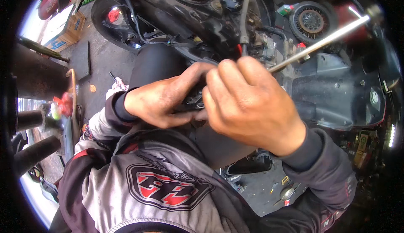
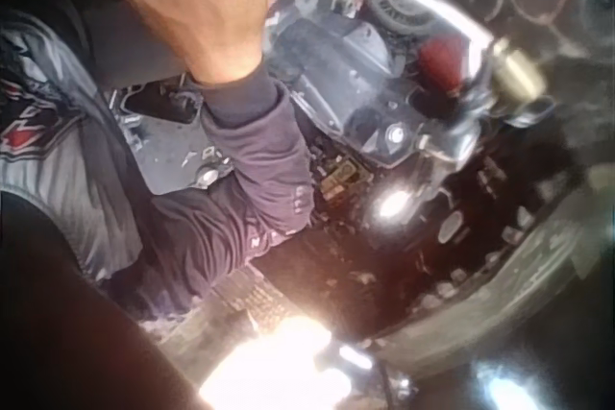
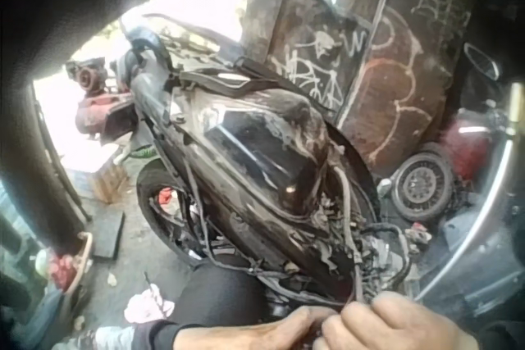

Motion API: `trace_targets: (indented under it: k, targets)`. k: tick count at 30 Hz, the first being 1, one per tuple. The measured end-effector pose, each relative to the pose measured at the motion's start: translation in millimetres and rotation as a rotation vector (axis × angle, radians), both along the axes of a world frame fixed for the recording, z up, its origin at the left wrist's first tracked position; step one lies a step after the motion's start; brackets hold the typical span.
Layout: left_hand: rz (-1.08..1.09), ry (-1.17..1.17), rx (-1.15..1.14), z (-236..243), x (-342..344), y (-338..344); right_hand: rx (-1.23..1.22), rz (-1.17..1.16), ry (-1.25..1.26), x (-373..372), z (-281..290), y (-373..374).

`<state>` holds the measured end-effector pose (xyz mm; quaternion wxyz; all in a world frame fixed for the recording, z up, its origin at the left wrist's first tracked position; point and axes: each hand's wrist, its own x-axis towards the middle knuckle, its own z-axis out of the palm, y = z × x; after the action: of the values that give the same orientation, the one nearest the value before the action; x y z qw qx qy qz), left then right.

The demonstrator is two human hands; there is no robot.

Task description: Cleaning and inspecting a motorcycle fuel injector and its electrical connector.

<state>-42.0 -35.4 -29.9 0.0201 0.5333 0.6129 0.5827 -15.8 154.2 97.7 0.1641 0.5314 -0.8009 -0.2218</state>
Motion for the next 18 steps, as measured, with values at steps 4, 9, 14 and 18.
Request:
trace_targets:
  k: [4, 9, 14, 18]
  targets:
    - [-0.050, -0.018, -0.079, 6.6, 7.4, -8.3, -0.110, 0.128, -0.096, -7.2, -12.8, 11.3]
    - [-0.307, -0.808, 0.089, 7.4, 20.0, 2.2, -0.229, 0.229, -0.202, -15.6, -17.6, 15.8]
    - [-0.048, -0.701, -0.039, 0.3, 9.8, -6.3, -0.313, 0.314, -0.429, -7.1, -4.9, 32.4]
    - [-0.130, -0.869, 0.064, -5.3, 12.5, -12.8, -0.236, -0.114, -0.109, 5.4, 30.2, 97.6]
